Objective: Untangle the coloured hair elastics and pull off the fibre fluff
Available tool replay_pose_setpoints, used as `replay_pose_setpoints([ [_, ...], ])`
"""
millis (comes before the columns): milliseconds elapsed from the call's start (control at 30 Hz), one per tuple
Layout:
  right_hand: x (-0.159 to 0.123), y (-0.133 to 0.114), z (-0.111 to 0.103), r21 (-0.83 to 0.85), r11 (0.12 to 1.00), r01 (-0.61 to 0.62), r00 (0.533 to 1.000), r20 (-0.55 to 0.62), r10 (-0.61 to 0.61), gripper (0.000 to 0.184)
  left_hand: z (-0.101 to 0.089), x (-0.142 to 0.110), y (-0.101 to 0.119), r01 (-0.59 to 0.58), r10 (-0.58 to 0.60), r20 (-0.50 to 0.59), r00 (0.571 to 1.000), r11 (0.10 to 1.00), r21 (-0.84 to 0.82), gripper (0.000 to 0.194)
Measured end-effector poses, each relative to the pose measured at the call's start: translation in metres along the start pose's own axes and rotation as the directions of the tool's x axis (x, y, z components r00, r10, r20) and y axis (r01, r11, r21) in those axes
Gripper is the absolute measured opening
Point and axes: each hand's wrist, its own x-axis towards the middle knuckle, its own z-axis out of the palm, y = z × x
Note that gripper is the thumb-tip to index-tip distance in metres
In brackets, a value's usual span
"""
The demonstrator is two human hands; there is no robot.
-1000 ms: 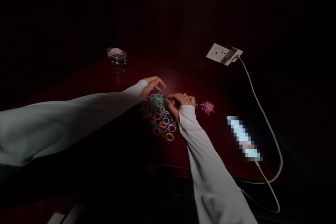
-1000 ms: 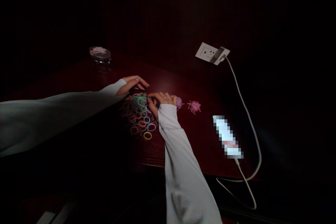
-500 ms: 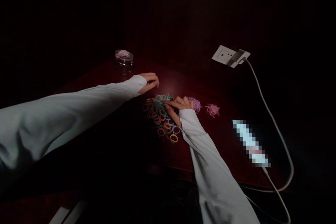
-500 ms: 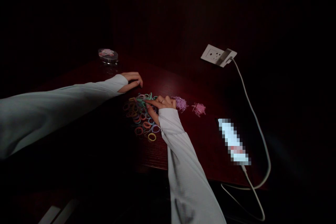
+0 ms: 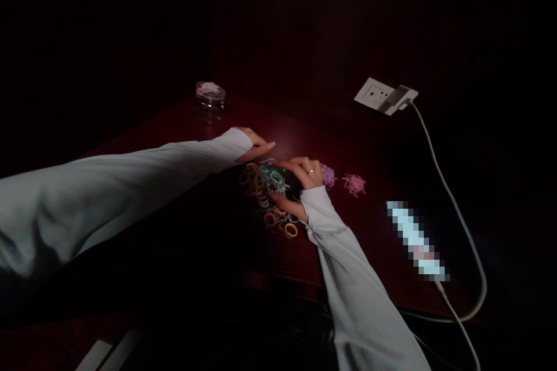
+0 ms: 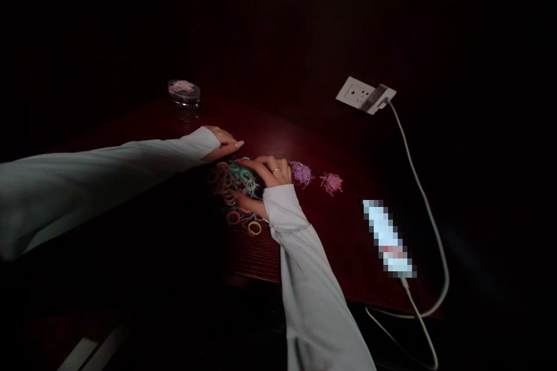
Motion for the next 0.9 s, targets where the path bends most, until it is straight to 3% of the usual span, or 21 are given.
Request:
replay_pose_setpoints([
  [100,-0.001,-0.002,0.003,0.042,0.997,0.058,0.997,0.046,-0.06,0.065,-0.001,-0.001,0.003,0.026,-0.029,0.031,0.999,0.995,0.096,0.055],
  [200,-0.002,-0.002,0.005,0.082,0.993,0.081,0.987,0.132,-0.091,0.066,0.001,0.0,0.003,0.029,-0.032,0.026,0.999,0.994,0.106,0.056],
  [667,0.005,0.013,0.015,0.201,0.98,-0.007,0.994,0.106,-0.014,0.026,0.006,0.001,0.003,-0.004,0.0,0.051,0.999,0.996,0.086,0.058],
  [900,0.007,0.015,0.014,0.27,0.953,-0.135,0.991,0.029,0.132,0.019,0.003,-0.003,0.011,-0.024,0.022,0.077,0.997,1.0,0.019,0.055],
])
